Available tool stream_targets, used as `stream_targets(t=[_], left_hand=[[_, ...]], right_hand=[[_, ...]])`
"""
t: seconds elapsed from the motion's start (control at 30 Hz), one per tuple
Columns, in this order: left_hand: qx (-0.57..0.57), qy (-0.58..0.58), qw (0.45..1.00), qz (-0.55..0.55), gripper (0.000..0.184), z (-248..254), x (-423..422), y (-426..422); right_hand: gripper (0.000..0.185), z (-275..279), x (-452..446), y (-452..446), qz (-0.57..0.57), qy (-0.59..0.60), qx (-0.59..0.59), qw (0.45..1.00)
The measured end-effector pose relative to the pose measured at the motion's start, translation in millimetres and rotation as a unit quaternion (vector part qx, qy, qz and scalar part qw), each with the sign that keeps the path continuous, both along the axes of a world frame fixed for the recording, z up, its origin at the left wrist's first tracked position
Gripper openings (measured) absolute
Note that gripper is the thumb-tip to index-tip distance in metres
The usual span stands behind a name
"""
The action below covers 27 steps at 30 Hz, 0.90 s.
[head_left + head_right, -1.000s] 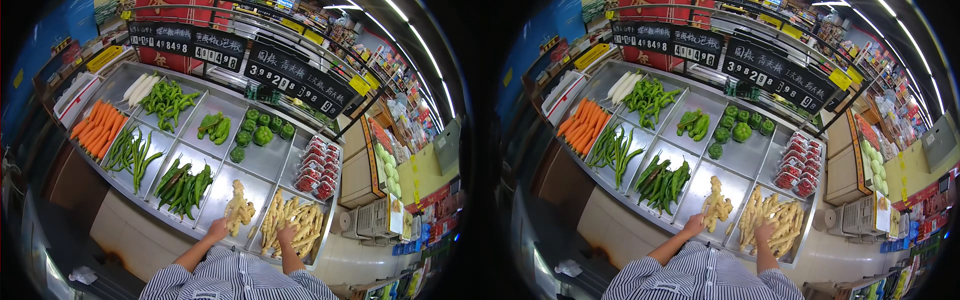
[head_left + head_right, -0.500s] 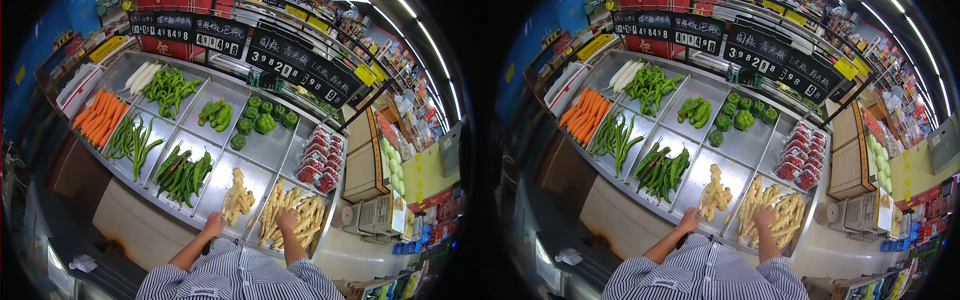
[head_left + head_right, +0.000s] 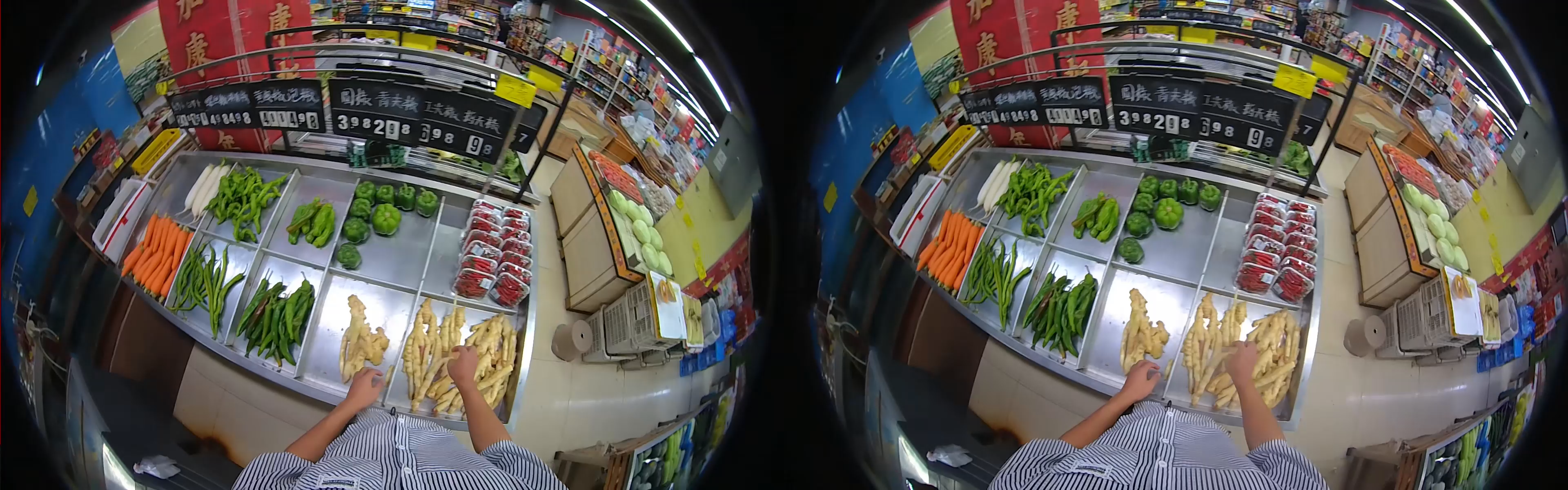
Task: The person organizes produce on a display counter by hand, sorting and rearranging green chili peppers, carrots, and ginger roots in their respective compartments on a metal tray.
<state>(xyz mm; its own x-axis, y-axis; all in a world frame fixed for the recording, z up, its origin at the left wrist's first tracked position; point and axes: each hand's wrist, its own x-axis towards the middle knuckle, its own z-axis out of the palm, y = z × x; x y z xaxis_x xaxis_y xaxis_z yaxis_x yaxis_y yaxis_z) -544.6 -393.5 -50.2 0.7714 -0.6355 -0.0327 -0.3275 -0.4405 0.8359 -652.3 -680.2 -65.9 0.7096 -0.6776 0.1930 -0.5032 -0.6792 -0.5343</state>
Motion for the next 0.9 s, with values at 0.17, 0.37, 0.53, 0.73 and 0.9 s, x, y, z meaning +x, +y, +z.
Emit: stream_targets(t=[0.17,0.37,0.53,0.73,0.9], left_hand=[[0.011,0.138,0.984,-0.115,0.027,13,-15,-58],[-0.058,0.532,0.842,-0.072,0.045,30,-59,-127],[-0.077,0.574,0.815,0.002,0.033,28,-60,-135],[-0.145,0.525,0.835,0.079,0.026,34,-10,-77],[-0.117,0.476,0.860,0.140,0.028,16,31,-5]], right_hand=[[0.027,29,-52,11,-0.042,-0.085,0.106,0.990],[0.032,56,-98,54,0.026,-0.103,0.220,0.970],[0.033,76,-87,74,0.046,-0.126,0.366,0.921],[0.066,35,-71,38,-0.113,0.082,0.032,0.990],[0.081,19,-58,24,-0.127,0.192,0.106,0.967]])
